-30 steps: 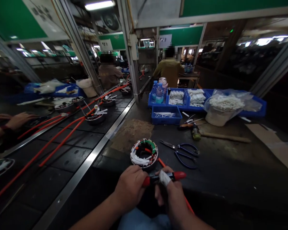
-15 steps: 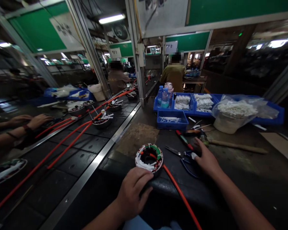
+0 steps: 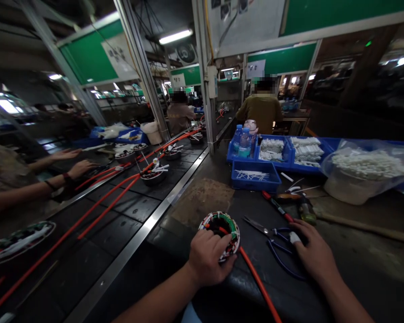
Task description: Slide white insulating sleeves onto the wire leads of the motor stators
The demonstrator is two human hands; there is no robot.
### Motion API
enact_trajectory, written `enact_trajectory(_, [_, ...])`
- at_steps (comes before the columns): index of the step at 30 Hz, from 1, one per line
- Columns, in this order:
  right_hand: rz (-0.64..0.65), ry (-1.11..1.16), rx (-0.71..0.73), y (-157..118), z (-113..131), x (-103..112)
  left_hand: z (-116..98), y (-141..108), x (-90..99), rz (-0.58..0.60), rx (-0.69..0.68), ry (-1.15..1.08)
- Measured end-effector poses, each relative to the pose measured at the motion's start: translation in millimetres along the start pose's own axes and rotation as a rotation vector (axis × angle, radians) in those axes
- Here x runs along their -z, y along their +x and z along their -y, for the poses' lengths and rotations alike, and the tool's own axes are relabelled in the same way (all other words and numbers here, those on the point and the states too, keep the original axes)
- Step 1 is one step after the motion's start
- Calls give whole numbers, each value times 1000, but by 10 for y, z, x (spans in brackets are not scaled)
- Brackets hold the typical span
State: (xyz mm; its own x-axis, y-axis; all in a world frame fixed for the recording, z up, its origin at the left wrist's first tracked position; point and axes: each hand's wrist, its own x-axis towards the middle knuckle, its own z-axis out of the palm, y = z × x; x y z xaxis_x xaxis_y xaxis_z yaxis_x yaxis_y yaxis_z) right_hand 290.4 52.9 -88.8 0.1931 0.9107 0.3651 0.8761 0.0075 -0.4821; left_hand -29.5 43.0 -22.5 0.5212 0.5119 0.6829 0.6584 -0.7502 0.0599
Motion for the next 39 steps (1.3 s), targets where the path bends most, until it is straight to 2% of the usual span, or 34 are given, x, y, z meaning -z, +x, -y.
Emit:
enact_trajectory(5, [6,10,3,19,-76,-31,-68,-51,164,157,134,-14])
enact_trajectory(8, [10,16,13,-1,-118,-47,-10,-32,263,265,188,-38])
enact_trajectory(11, [1,30,38,-39,-159,-51,215,34,327,326,188,-43])
enact_trajectory(15, [-8,16,16,-65,-174,-63,749,218,333,324,266,63])
enact_trajectory(19, [-43,-15,-2,-38,-142,-127,1351,511,150,249,451,146])
enact_trajectory(23, [-11,-19,18,-7,-136,-190,1850,915,-240,198,688,171])
enact_trajectory(26, [-9,-10,8,4,-140,-194,2121,1277,-537,214,817,111])
enact_trajectory(29, [-16,0,5,14,-125,-175,2268,1581,-691,236,826,14])
enact_trajectory(31, [-7,12,2,25,-107,-161,2246,1663,-708,249,797,-35])
enact_trajectory(33, [0,24,-5,37,-88,-150,2085,1609,-692,284,767,-71])
enact_trajectory(35, [3,34,-10,48,-68,-142,1785,1427,-668,357,734,-106])
enact_trajectory(39, [-28,62,-10,50,-30,-125,1039,931,-615,552,656,-146])
